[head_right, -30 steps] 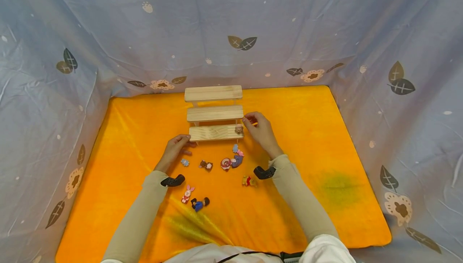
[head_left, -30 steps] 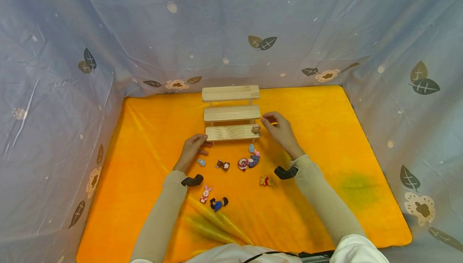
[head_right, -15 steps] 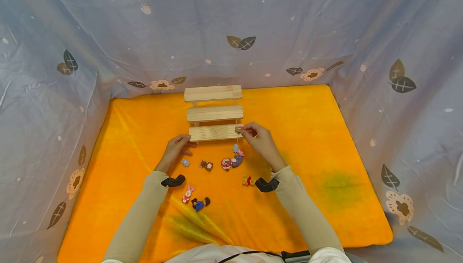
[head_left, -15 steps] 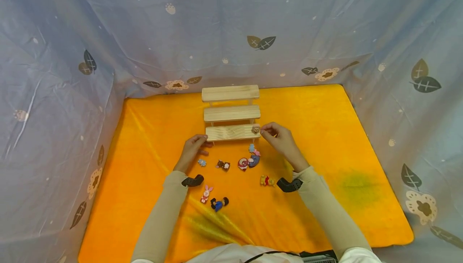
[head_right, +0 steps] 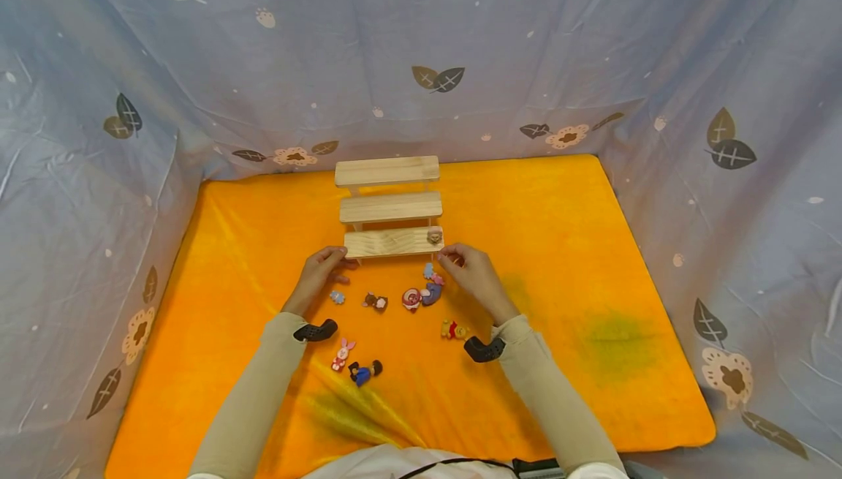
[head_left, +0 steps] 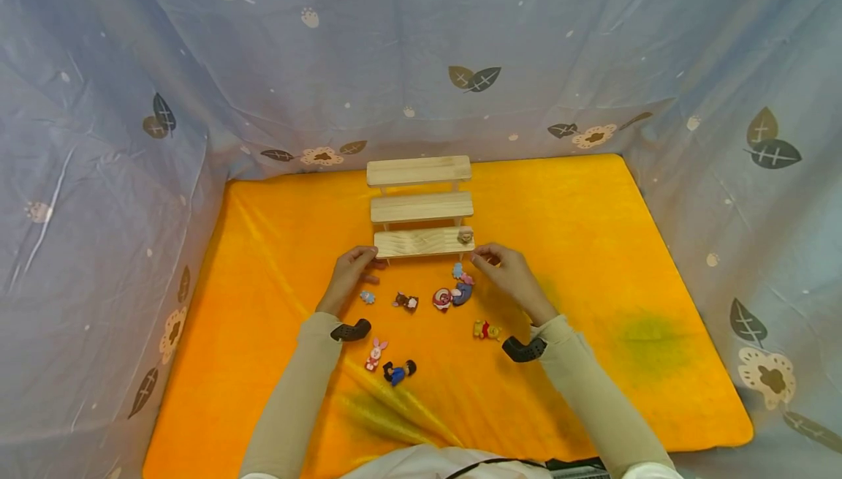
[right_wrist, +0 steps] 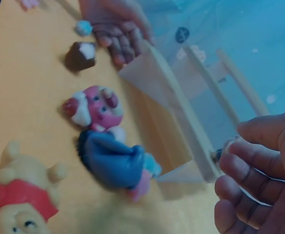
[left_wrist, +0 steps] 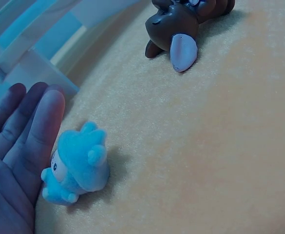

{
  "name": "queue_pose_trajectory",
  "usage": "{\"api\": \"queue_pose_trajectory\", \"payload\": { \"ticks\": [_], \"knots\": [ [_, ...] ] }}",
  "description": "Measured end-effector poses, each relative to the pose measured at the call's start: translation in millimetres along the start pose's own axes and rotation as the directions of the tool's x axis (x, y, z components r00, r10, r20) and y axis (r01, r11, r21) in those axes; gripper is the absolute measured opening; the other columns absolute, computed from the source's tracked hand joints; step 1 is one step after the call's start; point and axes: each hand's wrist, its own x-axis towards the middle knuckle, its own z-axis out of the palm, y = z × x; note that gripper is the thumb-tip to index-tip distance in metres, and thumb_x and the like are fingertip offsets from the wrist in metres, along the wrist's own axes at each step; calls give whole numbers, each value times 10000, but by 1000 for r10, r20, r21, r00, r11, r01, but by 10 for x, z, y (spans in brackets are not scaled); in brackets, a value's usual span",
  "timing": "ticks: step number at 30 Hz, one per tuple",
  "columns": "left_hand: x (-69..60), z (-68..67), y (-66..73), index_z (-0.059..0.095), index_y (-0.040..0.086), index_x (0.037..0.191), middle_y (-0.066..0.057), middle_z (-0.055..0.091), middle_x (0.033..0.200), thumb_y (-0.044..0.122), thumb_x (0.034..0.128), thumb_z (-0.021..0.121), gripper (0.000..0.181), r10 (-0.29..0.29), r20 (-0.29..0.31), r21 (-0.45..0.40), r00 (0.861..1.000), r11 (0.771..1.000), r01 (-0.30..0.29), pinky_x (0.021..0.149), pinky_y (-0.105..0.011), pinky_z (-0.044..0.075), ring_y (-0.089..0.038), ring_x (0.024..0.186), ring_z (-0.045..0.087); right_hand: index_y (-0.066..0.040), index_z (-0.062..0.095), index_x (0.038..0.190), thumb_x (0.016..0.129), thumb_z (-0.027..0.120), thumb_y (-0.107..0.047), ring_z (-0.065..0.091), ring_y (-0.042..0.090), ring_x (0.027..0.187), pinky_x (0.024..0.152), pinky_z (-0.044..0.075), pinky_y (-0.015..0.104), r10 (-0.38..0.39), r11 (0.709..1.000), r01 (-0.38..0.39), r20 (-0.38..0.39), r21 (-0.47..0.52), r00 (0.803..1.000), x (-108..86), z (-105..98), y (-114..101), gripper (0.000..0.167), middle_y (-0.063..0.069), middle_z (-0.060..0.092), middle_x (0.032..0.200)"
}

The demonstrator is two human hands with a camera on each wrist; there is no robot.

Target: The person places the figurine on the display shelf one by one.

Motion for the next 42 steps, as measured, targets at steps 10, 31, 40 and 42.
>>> {"api": "queue_pose_trajectory", "payload": {
  "ticks": [10,31,40,42],
  "knots": [
    [-1,11,9,639,46,1230,-102,756,1083,363,1042,579,374,-3,-8,-6,1000,1000,3,719,-283,633,-115,908,731,-73,700,1203,1039,582,-298,622,243,926,770,525,343,106,992,-104,36,-70,994,-7,105,137,302,129,716,1139],
    [-139,33,265,637,32,1233,-284,681,1225,271,1057,557,307,-47,32,-4,998,999,47,795,-373,643,-316,1049,719,-22,672,1269,1026,605,-318,647,341,1130,958,554,500,193,978,-181,114,-105,975,37,239,294,389,184,676,1263],
    [-15,13,23,632,59,1254,-56,751,1063,413,1034,578,419,-5,-3,22,1000,1000,5,738,-299,637,-108,892,727,-63,766,1119,994,659,-332,622,269,1019,904,543,458,148,968,-128,77,-214,986,49,315,291,316,132,684,1120],
    [-15,6,17,630,59,1254,-66,750,1068,410,1035,578,416,-6,-5,23,1000,1000,6,735,-299,637,-106,882,726,-71,785,1066,990,665,-314,624,244,983,867,546,426,142,968,-122,77,-220,987,56,325,287,281,114,699,1091]
  ]
}}
